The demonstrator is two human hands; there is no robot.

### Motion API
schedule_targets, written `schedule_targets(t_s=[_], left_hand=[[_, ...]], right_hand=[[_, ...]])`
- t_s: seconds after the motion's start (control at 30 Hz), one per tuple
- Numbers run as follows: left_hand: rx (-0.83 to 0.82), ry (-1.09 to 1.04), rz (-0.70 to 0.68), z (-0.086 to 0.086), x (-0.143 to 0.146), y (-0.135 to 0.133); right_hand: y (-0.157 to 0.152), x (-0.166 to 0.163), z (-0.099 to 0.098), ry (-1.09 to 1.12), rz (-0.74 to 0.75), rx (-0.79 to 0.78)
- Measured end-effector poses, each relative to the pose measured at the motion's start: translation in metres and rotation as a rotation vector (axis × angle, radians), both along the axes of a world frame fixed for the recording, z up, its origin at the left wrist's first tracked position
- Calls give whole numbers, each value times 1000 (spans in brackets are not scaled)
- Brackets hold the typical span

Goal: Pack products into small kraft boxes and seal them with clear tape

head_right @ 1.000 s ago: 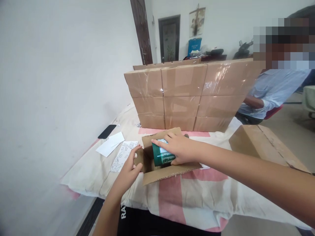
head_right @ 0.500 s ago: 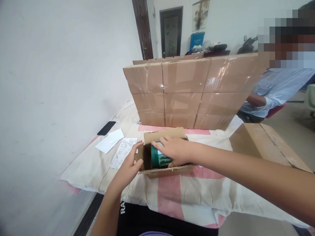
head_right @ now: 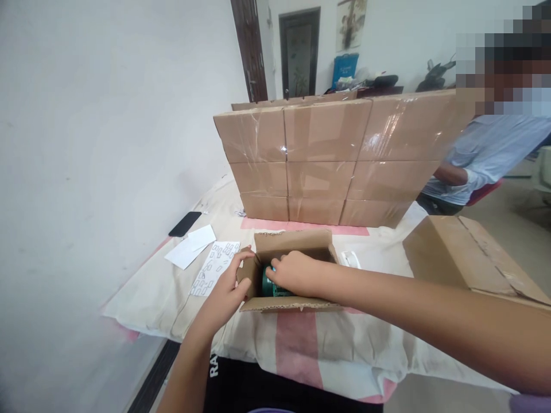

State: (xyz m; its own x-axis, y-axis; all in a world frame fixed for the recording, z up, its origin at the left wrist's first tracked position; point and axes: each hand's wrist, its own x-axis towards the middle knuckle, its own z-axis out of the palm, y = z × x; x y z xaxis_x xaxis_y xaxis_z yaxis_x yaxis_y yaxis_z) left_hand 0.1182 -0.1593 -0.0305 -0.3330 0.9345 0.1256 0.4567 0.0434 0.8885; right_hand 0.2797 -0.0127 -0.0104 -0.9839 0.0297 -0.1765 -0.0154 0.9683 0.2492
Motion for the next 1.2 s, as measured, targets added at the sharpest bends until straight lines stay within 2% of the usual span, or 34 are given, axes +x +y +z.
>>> schedule_targets(t_s=[0.13, 0.2, 0.27, 0.3, 0.37, 0.4, 0.43, 0.53, 0.63, 0.83, 0.93, 1.07, 1.2], left_hand=[[10, 53, -54, -3, -1, 1], [11, 67, -84, -3, -2, 1], [-15, 48, -102, -4, -3, 0], [-27, 28, -106, -5, -3, 0], [-23, -27, -108, -8, -2, 0], [-6, -60, -117, -11, -2, 0], [23, -97, -128, -14, -1, 0], [125, -225, -146, -25, 1, 4], [134, -336, -134, -41, 1, 12], [193, -415, -126, -70, -4, 29], [214, -396, -123, -80, -7, 36], [232, -395, -108, -88, -12, 40], [193, -414, -41, -88, -10, 38]], right_hand=[[4, 5, 24, 72, -25, -75], [7, 23, 38, 299, -82, -184], [10, 51, 40, 683, -190, -372], [11, 66, 35, 907, -266, -483], [13, 94, 12, 1329, -423, -668], [14, 104, -4, 1490, -482, -731], [15, 112, -21, 1559, -520, -788], [14, 121, -62, 1406, -525, -947], [11, 119, -82, 1238, -497, -998], [9, 116, -99, 1376, -316, -987], [7, 119, -106, 1382, -289, -983], [3, 123, -109, 1397, -258, -1068], [2, 121, -115, 1440, -246, -1122]])
